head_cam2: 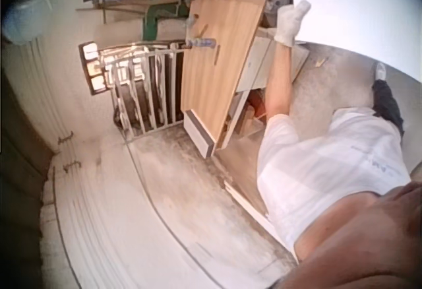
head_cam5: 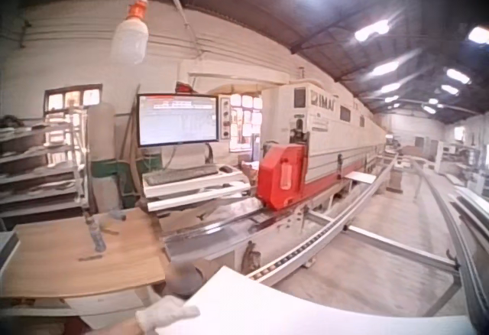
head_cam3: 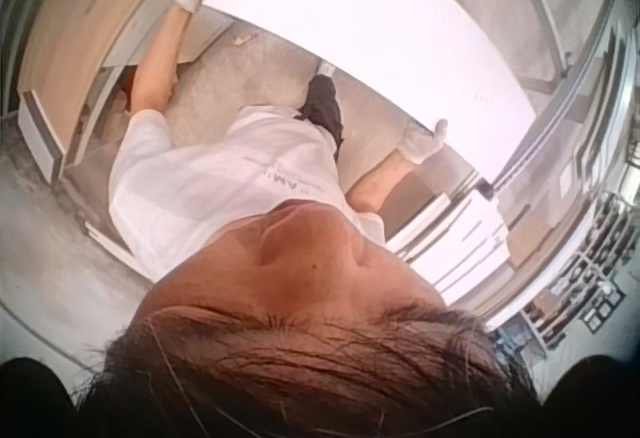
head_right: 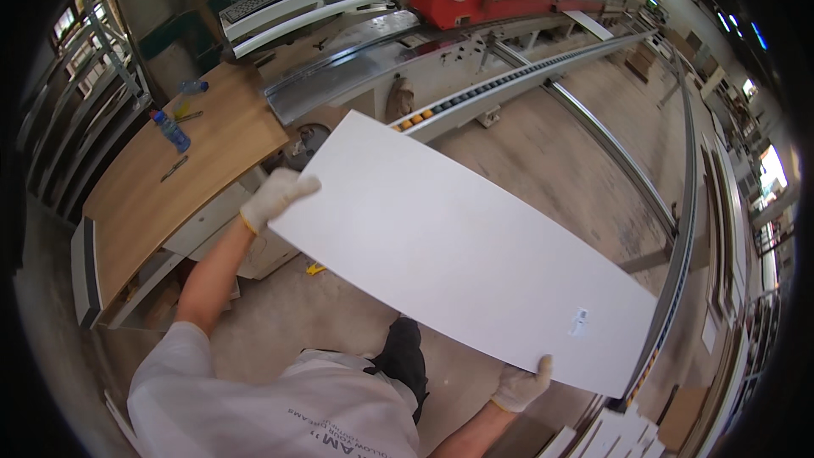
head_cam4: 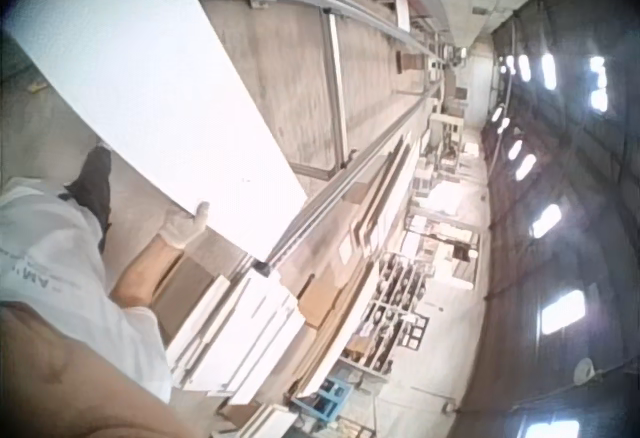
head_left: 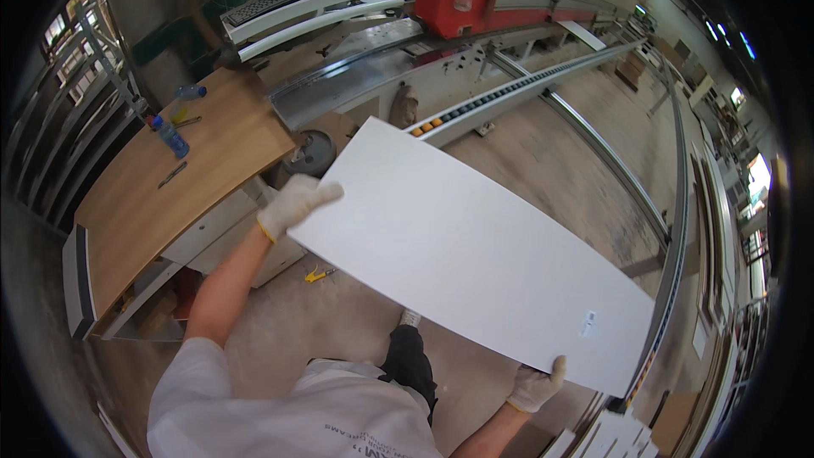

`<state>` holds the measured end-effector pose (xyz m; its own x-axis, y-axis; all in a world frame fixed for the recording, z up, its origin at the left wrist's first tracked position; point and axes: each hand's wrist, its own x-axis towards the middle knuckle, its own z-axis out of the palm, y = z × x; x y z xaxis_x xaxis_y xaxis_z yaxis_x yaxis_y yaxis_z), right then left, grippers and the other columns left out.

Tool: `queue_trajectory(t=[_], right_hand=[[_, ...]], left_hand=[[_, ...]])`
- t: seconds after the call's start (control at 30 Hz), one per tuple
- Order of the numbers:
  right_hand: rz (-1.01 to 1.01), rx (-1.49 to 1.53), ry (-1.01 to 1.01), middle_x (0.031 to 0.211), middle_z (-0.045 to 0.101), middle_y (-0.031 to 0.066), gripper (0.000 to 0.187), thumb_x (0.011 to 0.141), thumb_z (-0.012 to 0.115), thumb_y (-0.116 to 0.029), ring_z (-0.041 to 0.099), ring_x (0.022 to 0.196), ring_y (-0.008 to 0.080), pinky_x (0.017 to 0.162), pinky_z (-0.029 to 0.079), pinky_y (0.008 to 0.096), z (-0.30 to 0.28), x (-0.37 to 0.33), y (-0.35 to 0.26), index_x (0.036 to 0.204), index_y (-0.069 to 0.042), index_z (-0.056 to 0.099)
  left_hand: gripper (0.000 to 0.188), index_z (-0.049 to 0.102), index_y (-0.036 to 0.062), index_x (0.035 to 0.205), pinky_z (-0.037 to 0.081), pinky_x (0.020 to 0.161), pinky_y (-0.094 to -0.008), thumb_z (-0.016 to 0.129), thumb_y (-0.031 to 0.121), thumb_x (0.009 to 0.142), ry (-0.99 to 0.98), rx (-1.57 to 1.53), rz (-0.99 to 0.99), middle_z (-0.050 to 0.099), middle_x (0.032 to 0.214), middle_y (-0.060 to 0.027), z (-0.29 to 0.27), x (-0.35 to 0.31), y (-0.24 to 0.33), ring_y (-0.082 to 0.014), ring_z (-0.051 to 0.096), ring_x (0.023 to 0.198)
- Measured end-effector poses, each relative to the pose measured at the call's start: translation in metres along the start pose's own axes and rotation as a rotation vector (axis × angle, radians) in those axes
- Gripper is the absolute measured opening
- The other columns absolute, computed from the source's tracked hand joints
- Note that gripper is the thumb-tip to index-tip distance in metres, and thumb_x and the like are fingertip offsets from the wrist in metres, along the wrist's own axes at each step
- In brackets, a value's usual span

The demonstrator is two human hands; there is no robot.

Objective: The person repeatedly picks up white rectangular panels from a stack and feeds them one at a time into a red industrial machine. The person handles both large and narrow panels, placing them onto a conveyor or roller system for processing.

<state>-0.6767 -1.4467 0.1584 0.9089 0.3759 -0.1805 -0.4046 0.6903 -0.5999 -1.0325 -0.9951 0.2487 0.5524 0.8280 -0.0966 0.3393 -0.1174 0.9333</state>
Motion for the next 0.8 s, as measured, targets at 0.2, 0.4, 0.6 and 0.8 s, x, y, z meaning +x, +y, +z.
queue_trajectory(t=[0.2,0.4,0.6,0.8], right_hand=[[0.224,0.214,0.009,0.157,0.055,0.0195,0.054,0.103,0.057,-0.014,0.056,0.142,0.0373,0.117,0.053,0.0537,0.076,0.118,0.111,0.154,0.003,0.048],[0.317,0.226,-0.064,0.154,0.056,0.0205,0.053,0.105,0.057,-0.014,0.057,0.141,0.0367,0.119,0.05,0.0594,0.15,0.154,0.195,0.153,0.005,0.048],[0.253,0.059,-0.074,0.157,0.054,0.0206,0.05,0.109,0.051,-0.013,0.053,0.144,0.0357,0.126,0.043,0.0544,0.177,0.14,0.251,0.154,0.007,0.046],[0.319,0.192,-0.088,0.154,0.055,0.0204,0.046,0.112,0.054,-0.016,0.053,0.143,0.0357,0.125,0.044,0.0537,0.18,0.101,0.274,0.151,0.01,0.048]], left_hand=[[0.028,0.071,-0.0004,0.125,0.061,0.092,-0.0401,0.058,0.021,0.111,0.412,-0.468,-0.047,0.074,0.124,-0.0125,0.019,0.173,-0.088,-0.0224,0.07,0.114],[0.035,0.071,-0.0012,0.104,0.056,0.082,-0.0378,0.055,0.03,0.109,0.309,-1.171,-0.371,0.072,0.097,-0.0104,0.118,0.188,-0.164,-0.0219,0.071,0.097],[0.056,0.075,-0.0028,0.106,0.057,0.088,-0.0417,0.05,0.047,0.111,0.011,0.186,0.183,0.078,0.108,-0.0186,0.149,0.125,-0.134,-0.0346,0.073,0.1],[0.078,0.075,-0.0083,0.104,0.055,0.089,-0.0463,0.047,0.064,0.108,0.134,-0.458,-0.35,0.076,0.099,-0.0253,0.117,0.162,-0.087,-0.0362,0.068,0.089]])
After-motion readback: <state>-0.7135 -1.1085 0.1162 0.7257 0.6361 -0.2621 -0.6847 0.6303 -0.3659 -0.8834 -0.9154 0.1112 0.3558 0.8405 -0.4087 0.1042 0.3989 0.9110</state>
